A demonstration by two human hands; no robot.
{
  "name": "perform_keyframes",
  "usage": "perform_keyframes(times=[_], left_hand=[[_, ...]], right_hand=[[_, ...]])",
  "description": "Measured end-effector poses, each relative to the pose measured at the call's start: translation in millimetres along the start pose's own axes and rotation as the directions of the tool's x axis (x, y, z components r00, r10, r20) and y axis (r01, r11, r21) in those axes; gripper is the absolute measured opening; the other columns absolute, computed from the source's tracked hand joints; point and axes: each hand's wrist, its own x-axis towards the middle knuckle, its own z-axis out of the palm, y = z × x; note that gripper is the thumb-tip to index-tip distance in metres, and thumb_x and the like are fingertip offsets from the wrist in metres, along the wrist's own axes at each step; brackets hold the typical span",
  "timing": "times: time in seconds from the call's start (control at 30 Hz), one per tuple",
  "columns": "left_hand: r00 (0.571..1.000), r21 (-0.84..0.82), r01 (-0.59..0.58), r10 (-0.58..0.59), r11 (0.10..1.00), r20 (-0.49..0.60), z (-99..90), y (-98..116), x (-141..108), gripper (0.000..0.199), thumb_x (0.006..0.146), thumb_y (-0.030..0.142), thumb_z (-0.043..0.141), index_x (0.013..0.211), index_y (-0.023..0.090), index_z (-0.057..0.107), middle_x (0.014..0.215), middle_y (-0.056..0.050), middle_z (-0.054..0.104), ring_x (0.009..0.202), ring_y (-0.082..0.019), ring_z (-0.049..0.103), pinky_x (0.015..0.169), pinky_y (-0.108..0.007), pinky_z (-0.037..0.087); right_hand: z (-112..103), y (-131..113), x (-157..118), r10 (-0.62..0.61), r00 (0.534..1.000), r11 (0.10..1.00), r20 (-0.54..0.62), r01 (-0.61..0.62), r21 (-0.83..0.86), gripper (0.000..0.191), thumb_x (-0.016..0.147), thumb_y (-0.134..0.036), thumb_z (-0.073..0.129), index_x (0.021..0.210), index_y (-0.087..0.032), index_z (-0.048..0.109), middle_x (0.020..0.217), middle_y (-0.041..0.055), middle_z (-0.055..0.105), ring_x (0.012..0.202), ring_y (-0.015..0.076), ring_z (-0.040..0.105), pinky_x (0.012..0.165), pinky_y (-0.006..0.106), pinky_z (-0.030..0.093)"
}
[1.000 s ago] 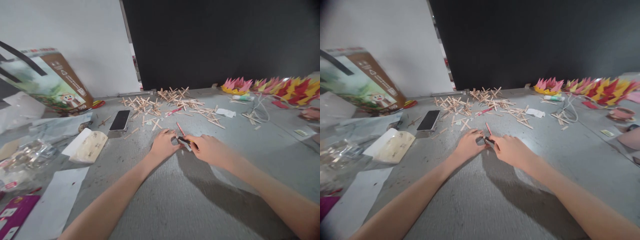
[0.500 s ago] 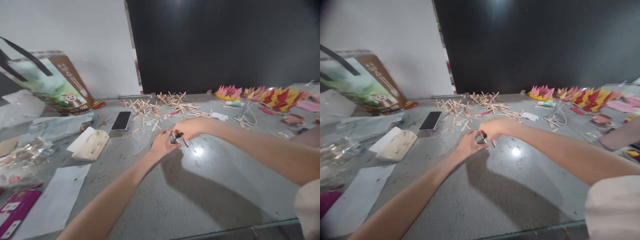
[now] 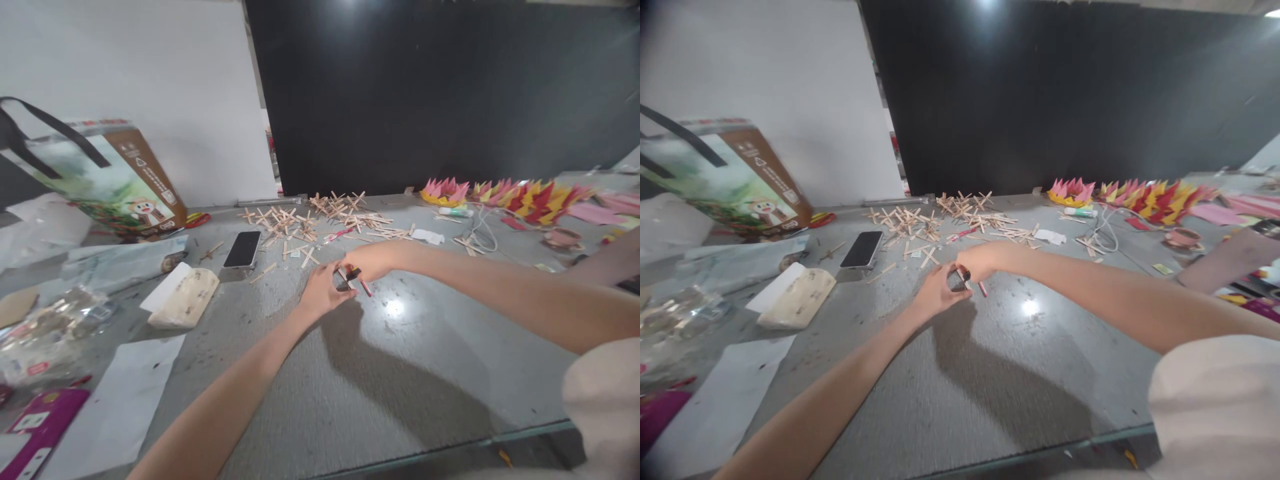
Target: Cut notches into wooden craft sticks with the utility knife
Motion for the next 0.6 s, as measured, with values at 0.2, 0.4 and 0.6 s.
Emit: perform_keyframes(times=[0.2,0.4,0.6], left_hand=[[0.948,-0.229,0.163,-0.217,0.960,-0.235,1.9,-14.2,2.6,0.066,0.071,-0.002,0.065,0.133,0.016,0.055,0.131,-0.016,0.064,0.118,-0.027,0.066,0.103,-0.041,0.052],[0.942,-0.332,0.179,-0.259,0.926,-0.214,-0.2,-12.0,4.8,0.044,0.087,0.003,0.052,0.128,0.017,0.057,0.105,-0.007,0.077,0.085,-0.016,0.072,0.082,-0.031,0.056],[0.990,-0.252,0.105,-0.126,0.962,-0.070,-1.6,4.0,-3.0,0.045,0.095,0.019,0.058,0.140,0.017,0.053,0.089,-0.002,0.079,0.075,-0.018,0.072,0.077,-0.030,0.053]], right_hand=[[28.6,21.1,-21.1,0.049,0.958,0.995,-0.284,-0.021,0.101,0.041,0.095,-0.020,0.054,0.131,-0.028,0.071,0.121,0.0086,0.077,0.098,0.0257,0.071,0.080,0.035,0.050],[103.5,27.3,-32.4,0.142,0.782,0.899,-0.607,0.154,0.410,0.052,0.104,-0.032,0.043,0.155,-0.036,0.051,0.131,0.0029,0.075,0.098,0.0215,0.074,0.086,0.034,0.055],[135.9,17.9,-32.3,0.145,0.759,0.883,-0.634,0.190,0.429,0.051,0.105,-0.034,0.042,0.156,-0.036,0.048,0.132,0.0037,0.074,0.074,0.0175,0.072,0.075,0.030,0.053]])
